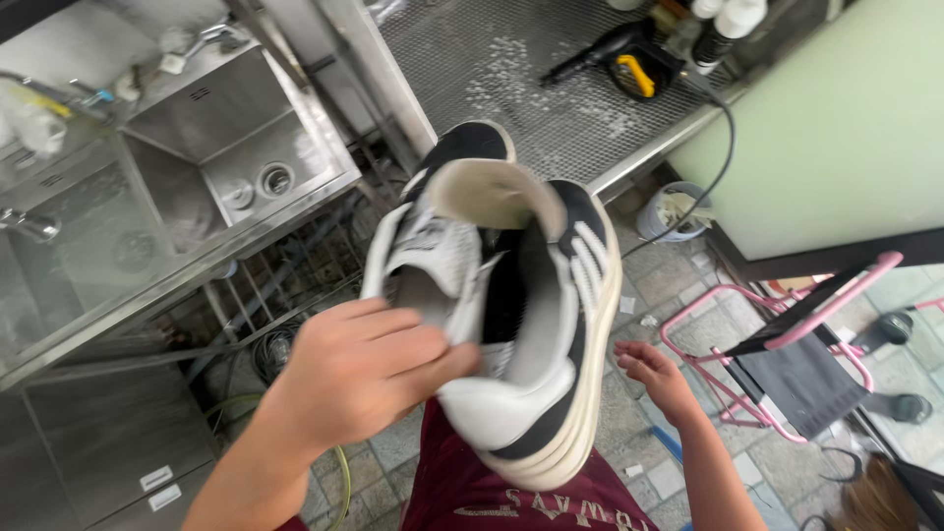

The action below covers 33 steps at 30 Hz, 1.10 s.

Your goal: The person cleans a pair of black and white sneakers and a pair of colorful sneakers using a high-pressure water spray gun. They systematically spray the uppers, soles, and interiors of the shoes on a metal grate, then rinse them under a running tap in a stainless steel sink.

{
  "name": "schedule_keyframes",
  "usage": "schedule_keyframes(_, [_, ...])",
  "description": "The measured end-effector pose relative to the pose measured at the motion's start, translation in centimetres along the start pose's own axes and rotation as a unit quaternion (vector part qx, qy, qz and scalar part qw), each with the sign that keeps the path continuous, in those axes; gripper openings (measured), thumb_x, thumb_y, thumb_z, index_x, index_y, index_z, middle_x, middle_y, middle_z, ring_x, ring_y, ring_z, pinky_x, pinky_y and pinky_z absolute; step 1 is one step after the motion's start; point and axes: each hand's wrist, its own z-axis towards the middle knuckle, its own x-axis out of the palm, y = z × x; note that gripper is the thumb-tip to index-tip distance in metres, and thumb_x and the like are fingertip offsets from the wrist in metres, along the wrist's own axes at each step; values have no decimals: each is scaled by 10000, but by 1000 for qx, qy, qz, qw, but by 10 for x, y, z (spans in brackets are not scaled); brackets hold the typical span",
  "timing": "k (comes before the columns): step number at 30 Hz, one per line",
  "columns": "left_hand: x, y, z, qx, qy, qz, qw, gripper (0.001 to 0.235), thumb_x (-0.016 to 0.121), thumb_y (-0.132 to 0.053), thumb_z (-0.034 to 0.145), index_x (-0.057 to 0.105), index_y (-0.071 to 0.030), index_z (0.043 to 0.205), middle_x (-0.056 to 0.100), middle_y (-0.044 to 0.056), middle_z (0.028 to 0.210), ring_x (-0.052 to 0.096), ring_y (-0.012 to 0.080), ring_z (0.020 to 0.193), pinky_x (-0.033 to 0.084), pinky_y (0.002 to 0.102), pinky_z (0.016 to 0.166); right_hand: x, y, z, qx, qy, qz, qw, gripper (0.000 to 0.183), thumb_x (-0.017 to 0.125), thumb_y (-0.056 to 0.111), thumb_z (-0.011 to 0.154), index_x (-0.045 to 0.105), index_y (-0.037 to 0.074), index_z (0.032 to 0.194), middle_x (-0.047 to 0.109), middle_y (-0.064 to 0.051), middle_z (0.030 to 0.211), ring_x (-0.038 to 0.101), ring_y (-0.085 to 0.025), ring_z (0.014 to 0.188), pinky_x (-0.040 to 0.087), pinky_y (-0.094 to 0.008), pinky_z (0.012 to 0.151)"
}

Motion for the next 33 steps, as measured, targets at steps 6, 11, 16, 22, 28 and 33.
schedule_keyframes(6, [150, 33, 66, -13, -1, -32, 999, 161, 741, -228, 953, 683, -157, 822, 531, -28, 751, 584, 148, 718, 435, 327, 612, -34, 143, 7, -81, 64, 280, 954, 604, 430, 420, 1063, 444, -14, 1482, 606, -179, 1383, 612, -270, 1208, 458, -451, 1033])
schedule_keyframes(11, [278, 72, 75, -109, -97, 8, 989, 50, 687, -139, 947, 715, -123, 908, 567, -27, 831, 598, 143, 754, 467, 314, 613, -43, 248, 73, -47, 116, 273, 954, 588, 390, 427, 1042, 434, 40, 1484, 593, -117, 1430, 598, -236, 1279, 468, -431, 1066])
schedule_keyframes(16, [370, 109, 53, -218, -74, 38, 972, 102, 711, -170, 948, 686, -139, 854, 533, -9, 789, 599, 169, 744, 468, 353, 610, -43, 265, 164, -43, 159, 264, 950, 584, 520, 311, 1056, 426, -27, 1523, 571, -160, 1447, 571, -271, 1303, 446, -443, 1112])
schedule_keyframes(22, [417, 141, 41, -278, -113, 108, 948, 218, 680, -163, 880, 744, -162, 1089, 535, -1, 782, 570, 182, 721, 441, 354, 604, -40, 270, 240, 3, 242, 325, 914, 607, 527, 237, 1028, 346, 61, 1580, 528, -92, 1506, 538, -231, 1363, 419, -426, 1147])
schedule_keyframes(28, [454, 182, 34, -439, -80, 164, 880, 450, 658, -214, 879, 635, -131, 1321, 624, 29, 883, 601, 236, 799, 452, 411, 721, -25, 276, 328, -26, 299, 237, 924, 556, 527, 281, 1044, 387, 80, 1543, 569, -79, 1429, 579, -220, 1250, 493, -422, 1070])
schedule_keyframes(33, [441, 200, 48, -567, -126, 226, 782, 341, 685, -127, 827, 654, -160, 1165, 630, 70, 971, 617, 297, 977, 470, 455, 910, -61, 288, 398, -95, 221, -193, 951, 333, 651, 240, 968, 666, 118, 1277, 670, -24, 1239, 625, -135, 1037, 511, -322, 835])
